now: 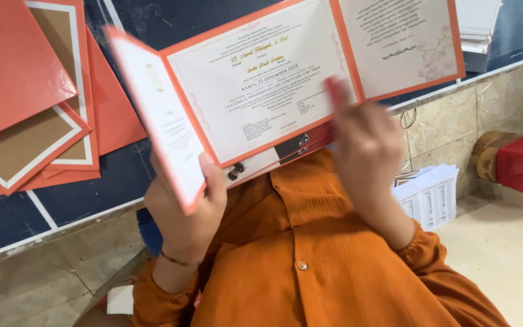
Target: Assembling wedding invitations by applying adhesive and folding printed cards.
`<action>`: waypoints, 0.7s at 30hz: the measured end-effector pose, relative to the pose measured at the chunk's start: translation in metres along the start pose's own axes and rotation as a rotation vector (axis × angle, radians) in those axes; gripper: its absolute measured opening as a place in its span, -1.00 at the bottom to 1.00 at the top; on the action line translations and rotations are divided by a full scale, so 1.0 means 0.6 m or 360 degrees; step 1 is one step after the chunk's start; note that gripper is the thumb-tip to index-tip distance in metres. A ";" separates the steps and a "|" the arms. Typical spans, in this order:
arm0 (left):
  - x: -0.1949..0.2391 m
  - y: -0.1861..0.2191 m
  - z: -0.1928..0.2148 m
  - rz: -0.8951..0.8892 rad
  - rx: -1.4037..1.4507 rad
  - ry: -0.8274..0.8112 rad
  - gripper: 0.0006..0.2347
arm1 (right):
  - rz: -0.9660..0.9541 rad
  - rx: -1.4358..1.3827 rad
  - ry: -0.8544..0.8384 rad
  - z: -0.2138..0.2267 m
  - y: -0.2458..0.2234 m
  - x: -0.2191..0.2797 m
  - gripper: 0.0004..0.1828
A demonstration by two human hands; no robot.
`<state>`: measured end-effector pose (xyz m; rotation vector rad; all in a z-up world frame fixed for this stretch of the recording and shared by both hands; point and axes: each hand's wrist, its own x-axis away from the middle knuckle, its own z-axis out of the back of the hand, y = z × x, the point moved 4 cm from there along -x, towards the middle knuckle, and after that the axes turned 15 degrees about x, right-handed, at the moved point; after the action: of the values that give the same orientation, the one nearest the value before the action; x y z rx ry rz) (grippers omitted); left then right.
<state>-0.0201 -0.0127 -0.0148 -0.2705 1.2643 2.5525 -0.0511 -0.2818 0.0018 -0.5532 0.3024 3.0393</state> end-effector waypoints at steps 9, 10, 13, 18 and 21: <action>0.057 -0.003 0.002 -0.0007 -0.0001 0.0094 -0.73 | 0.0668 -0.0327 -0.0003 0.028 -0.103 -0.020 -0.60; 0.070 -0.009 -0.003 0.0053 0.0058 0.0101 -0.66 | 0.0490 0.0054 0.0099 0.006 -0.073 -0.016 -0.62; 0.096 -0.018 -0.014 0.0104 0.0090 0.0148 -0.52 | 0.0270 0.0419 0.0110 -0.018 -0.022 -0.009 -0.58; 0.061 -0.007 -0.015 0.0056 0.0123 0.0006 -0.75 | 0.0562 0.0110 0.0308 0.031 -0.147 -0.056 -0.83; 0.061 -0.011 -0.020 0.0076 0.0067 -0.0043 -0.84 | 0.0913 -0.0184 0.0017 -0.004 -0.215 -0.063 -0.52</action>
<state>-0.0521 -0.0126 -0.0375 -0.1992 1.3281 2.5568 -0.0056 -0.1556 -0.0108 -0.5712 0.3370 3.6275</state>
